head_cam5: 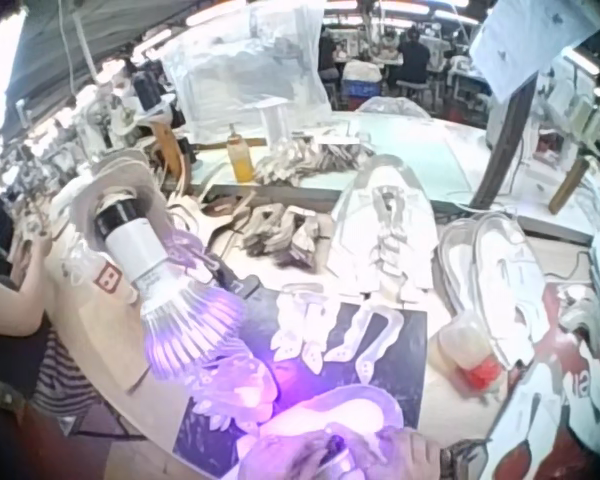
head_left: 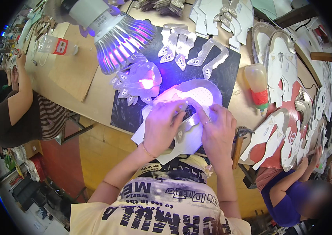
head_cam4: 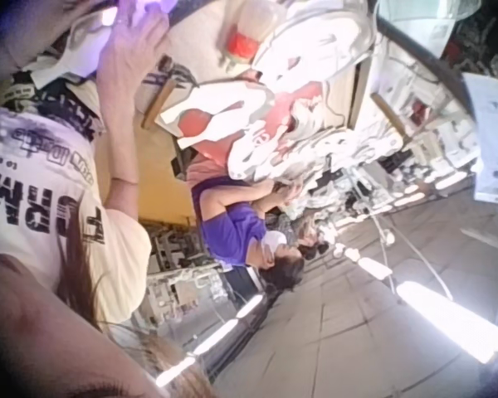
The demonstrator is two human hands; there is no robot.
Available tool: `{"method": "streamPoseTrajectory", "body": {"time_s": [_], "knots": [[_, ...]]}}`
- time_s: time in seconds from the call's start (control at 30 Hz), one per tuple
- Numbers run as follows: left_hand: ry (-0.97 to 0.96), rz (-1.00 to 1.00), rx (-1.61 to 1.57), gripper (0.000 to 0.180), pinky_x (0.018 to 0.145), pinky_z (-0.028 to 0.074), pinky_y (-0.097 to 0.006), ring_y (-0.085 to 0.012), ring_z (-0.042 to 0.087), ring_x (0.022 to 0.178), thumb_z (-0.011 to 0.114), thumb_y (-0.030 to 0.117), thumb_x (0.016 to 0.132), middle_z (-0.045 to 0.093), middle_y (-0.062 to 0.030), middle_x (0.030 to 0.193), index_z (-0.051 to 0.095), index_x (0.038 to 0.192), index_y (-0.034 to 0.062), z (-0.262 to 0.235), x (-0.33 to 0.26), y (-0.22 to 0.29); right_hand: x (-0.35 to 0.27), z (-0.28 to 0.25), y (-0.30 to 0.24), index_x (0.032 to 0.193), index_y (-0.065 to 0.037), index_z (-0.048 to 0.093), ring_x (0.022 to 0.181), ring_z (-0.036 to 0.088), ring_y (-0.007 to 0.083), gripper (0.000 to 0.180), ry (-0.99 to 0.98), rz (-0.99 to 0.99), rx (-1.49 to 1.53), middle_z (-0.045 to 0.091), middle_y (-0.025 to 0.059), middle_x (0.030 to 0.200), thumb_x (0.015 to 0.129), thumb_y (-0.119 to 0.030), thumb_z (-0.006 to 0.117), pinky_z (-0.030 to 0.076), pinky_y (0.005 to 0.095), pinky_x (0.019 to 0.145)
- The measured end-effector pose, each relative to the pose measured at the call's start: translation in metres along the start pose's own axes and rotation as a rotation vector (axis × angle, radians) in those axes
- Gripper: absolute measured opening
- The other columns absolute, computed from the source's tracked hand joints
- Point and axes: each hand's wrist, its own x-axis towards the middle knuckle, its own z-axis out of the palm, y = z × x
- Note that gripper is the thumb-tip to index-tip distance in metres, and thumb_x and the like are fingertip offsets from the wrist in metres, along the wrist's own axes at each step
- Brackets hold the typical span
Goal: The person assembles white decorative parts on a workbench. They apply glue from a squeeze bottle, press small pieces into place, and use a hammer to tap components. The person also picks up and places small brown items and a white shoe-shaped part.
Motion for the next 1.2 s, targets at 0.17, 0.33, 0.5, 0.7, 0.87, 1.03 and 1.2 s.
{"method": "streamPoseTrajectory", "body": {"time_s": [0.17,0.33,0.5,0.7,0.87,1.03,1.2], "knots": [[-0.054,0.272,0.193,0.038,0.074,0.050,-0.036,-0.0221,0.065,0.082,0.069,0.012,0.080,0.070,-0.0056,0.097,0.066,0.117,0.0096,0.004,-0.016,-0.005,0.004,0.002,-0.001,0.127,-0.017,0.066,0.116,0.051,0.0270,0.045,-0.099,-0.041,-0.065,0.055,0.0091,0.119,0.084,-0.009,0.059,0.038,0.0442,0.096],[-0.026,0.323,0.108,0.036,0.073,0.050,-0.035,-0.0212,0.066,0.084,0.069,0.009,0.078,0.069,-0.0062,0.102,0.067,0.114,0.0071,0.003,-0.013,-0.005,0.006,0.000,-0.003,0.127,-0.015,0.066,0.115,0.051,0.0263,0.044,-0.105,-0.039,-0.081,0.055,0.0092,0.119,0.084,-0.009,0.060,0.036,0.0438,0.098],[-0.011,0.072,-0.082,0.032,0.071,0.052,-0.037,-0.0270,0.066,0.083,0.070,0.002,0.079,0.067,-0.0105,0.096,0.067,0.111,0.0044,0.007,-0.009,0.006,0.007,-0.001,-0.006,0.128,-0.014,0.066,0.115,0.051,0.0264,0.045,-0.103,-0.025,-0.065,0.055,0.0097,0.117,0.083,-0.008,0.060,0.034,0.0442,0.100],[-0.004,-0.015,-0.116,0.025,0.071,0.053,-0.039,-0.0306,0.065,0.082,0.068,0.003,0.085,0.066,-0.0135,0.093,0.066,0.110,0.0024,0.006,-0.006,-0.001,0.010,0.002,-0.005,0.134,-0.014,0.061,0.117,0.051,0.0238,0.051,-0.129,-0.086,-0.045,0.055,0.0073,0.116,0.084,-0.008,0.059,0.029,0.0463,0.105],[0.005,0.009,-0.126,0.026,0.072,0.053,-0.039,-0.0294,0.066,0.081,0.070,0.003,0.084,0.066,-0.0128,0.093,0.066,0.110,0.0029,0.008,-0.009,0.000,0.012,0.004,-0.003,0.138,-0.014,0.057,0.119,0.050,0.0222,0.052,-0.169,-0.094,-0.042,0.054,0.0053,0.117,0.085,-0.010,0.056,0.024,0.0498,0.109],[0.019,0.090,-0.011,0.027,0.068,0.052,-0.037,-0.0254,0.066,0.078,0.073,0.006,0.082,0.066,-0.0101,0.093,0.068,0.109,0.0056,0.010,-0.012,0.001,0.014,0.005,-0.004,0.136,-0.013,0.058,0.119,0.050,0.0226,0.051,-0.164,-0.098,-0.048,0.054,0.0062,0.117,0.085,-0.009,0.056,0.023,0.0507,0.110],[0.061,0.058,-0.021,0.030,0.063,0.050,-0.036,-0.0230,0.065,0.070,0.073,0.008,0.083,0.066,-0.0071,0.084,0.069,0.112,0.0086,0.009,-0.016,0.003,0.016,0.003,-0.006,0.133,-0.010,0.059,0.119,0.050,0.0235,0.050,-0.157,-0.098,-0.037,0.055,0.0076,0.117,0.084,-0.008,0.056,0.023,0.0501,0.110]]}}
